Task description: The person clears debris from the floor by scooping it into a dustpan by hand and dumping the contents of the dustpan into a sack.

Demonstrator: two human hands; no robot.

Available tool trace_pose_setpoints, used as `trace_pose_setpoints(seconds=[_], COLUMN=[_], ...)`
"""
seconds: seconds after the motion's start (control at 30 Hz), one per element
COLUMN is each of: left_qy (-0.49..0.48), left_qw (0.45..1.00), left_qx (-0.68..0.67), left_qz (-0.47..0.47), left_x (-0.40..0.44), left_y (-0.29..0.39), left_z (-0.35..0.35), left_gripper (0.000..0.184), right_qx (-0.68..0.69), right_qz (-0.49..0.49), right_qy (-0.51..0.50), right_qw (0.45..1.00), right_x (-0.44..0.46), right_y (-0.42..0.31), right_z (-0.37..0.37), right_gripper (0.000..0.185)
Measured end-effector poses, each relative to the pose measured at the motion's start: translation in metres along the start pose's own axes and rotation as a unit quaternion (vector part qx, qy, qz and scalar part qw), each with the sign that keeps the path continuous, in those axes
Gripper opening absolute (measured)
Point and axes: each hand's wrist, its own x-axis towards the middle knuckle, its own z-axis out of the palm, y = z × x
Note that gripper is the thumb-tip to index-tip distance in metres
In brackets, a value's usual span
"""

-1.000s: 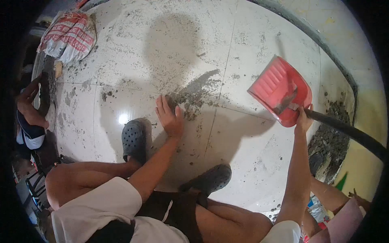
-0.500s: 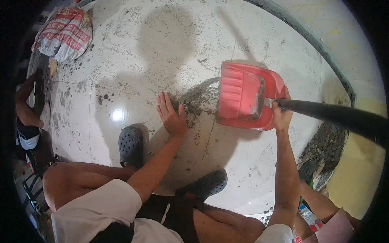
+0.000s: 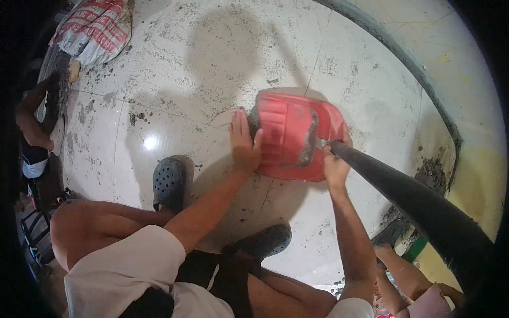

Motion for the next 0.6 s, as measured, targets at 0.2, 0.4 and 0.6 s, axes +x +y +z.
trace_pose_setpoints(seconds=[0.2, 0.4, 0.6], left_qy=[-0.016, -0.016, 0.069], left_qw=[0.994, 0.966, 0.971], left_qx=[-0.097, -0.255, -0.222], left_qz=[0.037, 0.049, -0.058], left_x=[0.002, 0.003, 0.008], left_y=[0.024, 0.028, -0.035], left_z=[0.02, -0.018, -0.03], left_gripper=[0.073, 0.047, 0.042], right_qx=[0.065, 0.096, 0.033], right_qz=[0.09, 0.093, 0.085], right_qy=[-0.022, -0.039, -0.039], right_qw=[0.994, 0.99, 0.995], right_x=[-0.001, 0.0, 0.003], right_y=[-0.021, -0.007, 0.008], right_z=[0.001, -0.006, -0.029], right_gripper=[0.07, 0.073, 0.071])
